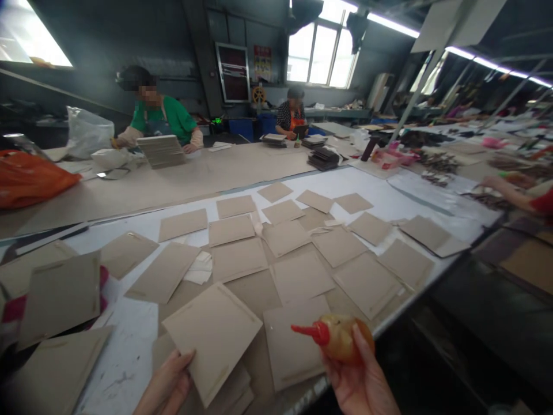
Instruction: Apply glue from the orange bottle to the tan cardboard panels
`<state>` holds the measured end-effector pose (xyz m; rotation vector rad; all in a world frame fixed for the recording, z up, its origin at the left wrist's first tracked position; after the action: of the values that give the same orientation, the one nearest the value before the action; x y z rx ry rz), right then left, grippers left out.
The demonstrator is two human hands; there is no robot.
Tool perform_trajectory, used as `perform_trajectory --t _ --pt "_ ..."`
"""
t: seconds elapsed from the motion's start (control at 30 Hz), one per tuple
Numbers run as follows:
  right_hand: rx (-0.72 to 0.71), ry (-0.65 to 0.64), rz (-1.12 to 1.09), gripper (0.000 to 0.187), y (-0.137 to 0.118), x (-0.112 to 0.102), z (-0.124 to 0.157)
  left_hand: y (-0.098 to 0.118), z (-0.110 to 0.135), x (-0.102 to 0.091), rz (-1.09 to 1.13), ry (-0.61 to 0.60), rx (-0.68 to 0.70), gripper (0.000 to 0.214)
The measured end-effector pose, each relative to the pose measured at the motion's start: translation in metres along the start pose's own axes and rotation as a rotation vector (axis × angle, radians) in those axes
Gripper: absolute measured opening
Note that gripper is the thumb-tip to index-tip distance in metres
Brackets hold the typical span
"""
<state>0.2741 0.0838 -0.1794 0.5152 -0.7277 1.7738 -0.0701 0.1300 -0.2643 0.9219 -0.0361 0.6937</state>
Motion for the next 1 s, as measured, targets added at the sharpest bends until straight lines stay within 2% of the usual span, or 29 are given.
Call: perform_trajectory --t 0.2,0.37,0.47,0.67,0.87,1.0 --pt "-0.006 0.11 -0.092 0.051 -0.017 -0.013 0.004 0.007 0.002 0.014 0.06 0.176 0.087 0.02" --pt "0.013 0.161 -0.152 0.055 -0.024 -0.019 0.004 0.001 0.007 0.023 0.126 0.292 0.11 0.024" --pt "-0.001 0.191 -0.154 0.058 -0.029 -0.023 0.004 -0.005 0.01 0.036 0.118 0.274 0.114 0.025" --pt "0.022 0.145 -0.109 0.049 -0.037 -0.028 -0.001 -0.016 0.008 0.059 0.125 0.268 0.144 0.026" --pt "0.016 0.183 -0.126 0.056 -0.047 -0.035 -0.003 -0.022 0.003 0.057 0.122 0.301 0.156 0.025" --pt "0.034 0.163 -0.125 0.055 -0.052 -0.042 -0.008 -0.009 0.005 0.045 0.114 0.293 0.165 0.023"
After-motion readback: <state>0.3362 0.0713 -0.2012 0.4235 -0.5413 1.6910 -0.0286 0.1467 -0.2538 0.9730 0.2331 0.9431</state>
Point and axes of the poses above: each hand's wrist, its own z-axis away from the middle knuckle, its own x-axis out of the palm, y = z × x, the point moved 9 cm from there along -z, towards the middle knuckle, and after that the axes turned 9 degrees about x, right-handed, at the moved point
